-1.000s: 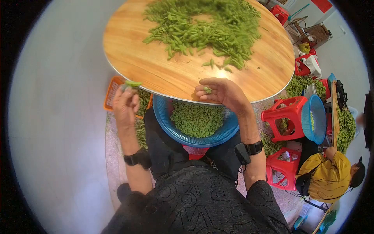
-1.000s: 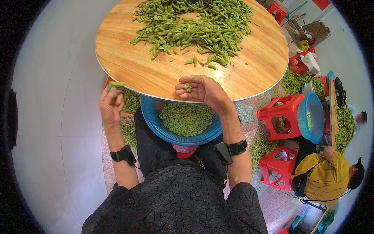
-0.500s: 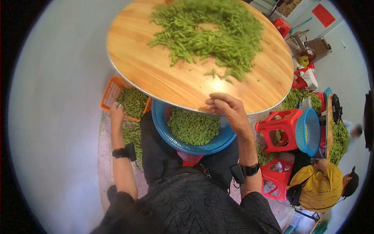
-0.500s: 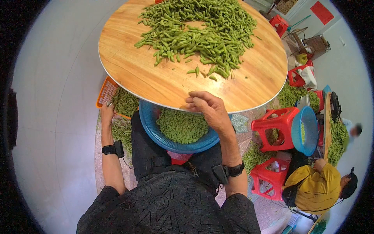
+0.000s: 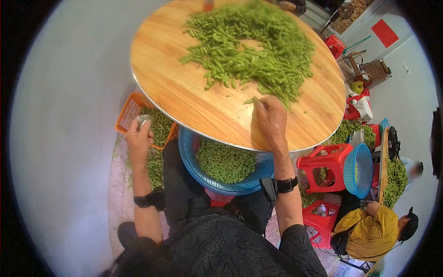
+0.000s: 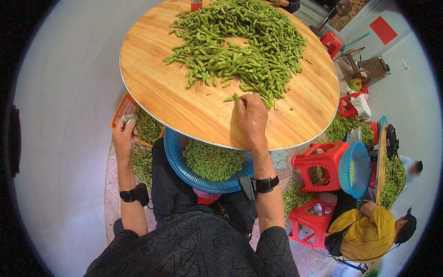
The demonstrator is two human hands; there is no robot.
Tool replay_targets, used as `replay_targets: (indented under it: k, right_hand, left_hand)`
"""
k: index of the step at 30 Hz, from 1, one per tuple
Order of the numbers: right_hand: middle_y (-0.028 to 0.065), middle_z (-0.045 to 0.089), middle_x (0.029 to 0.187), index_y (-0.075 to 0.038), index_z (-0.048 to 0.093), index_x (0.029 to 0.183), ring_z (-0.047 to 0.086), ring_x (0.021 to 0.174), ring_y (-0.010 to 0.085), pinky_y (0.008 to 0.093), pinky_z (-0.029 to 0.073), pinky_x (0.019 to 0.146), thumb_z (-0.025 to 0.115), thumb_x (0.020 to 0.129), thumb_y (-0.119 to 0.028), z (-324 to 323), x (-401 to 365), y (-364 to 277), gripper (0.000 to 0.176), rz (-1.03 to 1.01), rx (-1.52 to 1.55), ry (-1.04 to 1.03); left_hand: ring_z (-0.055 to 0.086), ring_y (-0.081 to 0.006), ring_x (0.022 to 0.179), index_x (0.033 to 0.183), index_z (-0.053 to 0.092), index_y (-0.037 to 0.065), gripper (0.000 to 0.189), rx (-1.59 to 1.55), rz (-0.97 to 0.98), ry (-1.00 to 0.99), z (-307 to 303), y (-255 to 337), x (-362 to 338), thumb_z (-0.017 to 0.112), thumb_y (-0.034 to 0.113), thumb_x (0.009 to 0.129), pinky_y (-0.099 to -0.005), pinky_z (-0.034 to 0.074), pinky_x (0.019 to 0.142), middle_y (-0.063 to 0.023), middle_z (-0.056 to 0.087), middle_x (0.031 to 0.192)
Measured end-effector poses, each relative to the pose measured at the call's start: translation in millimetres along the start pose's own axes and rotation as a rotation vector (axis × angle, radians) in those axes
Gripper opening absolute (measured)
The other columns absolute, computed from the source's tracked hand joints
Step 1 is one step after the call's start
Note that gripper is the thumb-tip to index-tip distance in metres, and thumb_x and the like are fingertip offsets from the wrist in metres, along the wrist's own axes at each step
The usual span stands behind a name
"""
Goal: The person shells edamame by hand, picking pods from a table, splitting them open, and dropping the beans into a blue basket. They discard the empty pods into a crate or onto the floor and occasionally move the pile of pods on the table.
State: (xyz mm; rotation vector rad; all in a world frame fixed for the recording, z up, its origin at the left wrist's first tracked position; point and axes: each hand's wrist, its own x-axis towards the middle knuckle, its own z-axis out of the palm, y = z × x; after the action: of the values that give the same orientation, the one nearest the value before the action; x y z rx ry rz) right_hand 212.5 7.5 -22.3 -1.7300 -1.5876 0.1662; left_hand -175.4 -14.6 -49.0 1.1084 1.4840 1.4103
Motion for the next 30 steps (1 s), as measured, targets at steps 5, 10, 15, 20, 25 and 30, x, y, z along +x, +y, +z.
replay_targets:
  k: [5, 10, 15, 20, 25, 30]
  right_hand:
    - [0.0087, 0.067, 0.085, -0.001, 0.07, 0.1, 0.062, 0.072, 0.0205, 0.0352, 0.049, 0.067, 0.069, 0.098, -0.019, -1, -13, -4, 0.018, 0.048, 0.277, 0.015]
    - [0.0007, 0.066, 0.086, 0.001, 0.068, 0.104, 0.058, 0.074, 0.0082, 0.0248, 0.046, 0.062, 0.067, 0.101, -0.019, -13, -46, -39, 0.02, 0.357, 0.801, -0.252]
    - [0.0003, 0.067, 0.087, 0.002, 0.067, 0.105, 0.056, 0.071, 0.0043, 0.0207, 0.046, 0.062, 0.069, 0.1, -0.011, -11, -68, -69, 0.014, 0.268, 0.792, -0.159]
    - [0.0013, 0.067, 0.087, 0.002, 0.067, 0.107, 0.056, 0.071, 0.0045, 0.0213, 0.046, 0.062, 0.069, 0.1, -0.009, -10, -73, -76, 0.013, 0.194, 0.745, -0.11]
    - [0.0018, 0.066, 0.087, 0.001, 0.067, 0.109, 0.056, 0.071, 0.0052, 0.0224, 0.047, 0.062, 0.068, 0.101, -0.01, -11, -75, -77, 0.014, 0.137, 0.739, -0.122]
    - [0.0026, 0.066, 0.089, 0.001, 0.067, 0.11, 0.056, 0.073, 0.006, 0.0229, 0.047, 0.062, 0.067, 0.101, -0.009, -14, -75, -76, 0.013, 0.084, 0.722, -0.13]
  left_hand:
    - [0.05, -0.0053, 0.053, 0.111, 0.07, 0.0, 0.018, -0.204, -0.05, -0.303, 53, 45, -26, 0.063, 0.012, 0.1, -0.0215, 0.039, 0.048, 0.0014, 0.057, 0.068]
    - [0.05, -0.0037, 0.052, 0.112, 0.069, 0.0, 0.02, -0.329, -0.185, -0.626, 111, 63, -41, 0.064, 0.015, 0.101, -0.0195, 0.04, 0.046, 0.0017, 0.059, 0.069]
    - [0.051, -0.0037, 0.052, 0.113, 0.069, -0.001, 0.021, -0.335, -0.181, -0.736, 135, 65, -45, 0.065, 0.016, 0.1, -0.0196, 0.04, 0.046, 0.0013, 0.06, 0.069]
    - [0.052, -0.0043, 0.052, 0.11, 0.068, -0.001, 0.02, -0.391, -0.195, -0.749, 134, 67, -47, 0.066, 0.016, 0.101, -0.02, 0.041, 0.046, 0.0004, 0.06, 0.069]
    - [0.055, -0.005, 0.055, 0.109, 0.067, 0.0, 0.017, -0.407, -0.207, -0.773, 132, 66, -45, 0.066, 0.016, 0.101, -0.0192, 0.043, 0.047, -0.0003, 0.062, 0.071]
    - [0.053, -0.005, 0.053, 0.106, 0.068, -0.001, 0.017, -0.404, -0.22, -0.778, 130, 71, -45, 0.067, 0.015, 0.1, -0.0203, 0.042, 0.047, 0.0002, 0.06, 0.07]
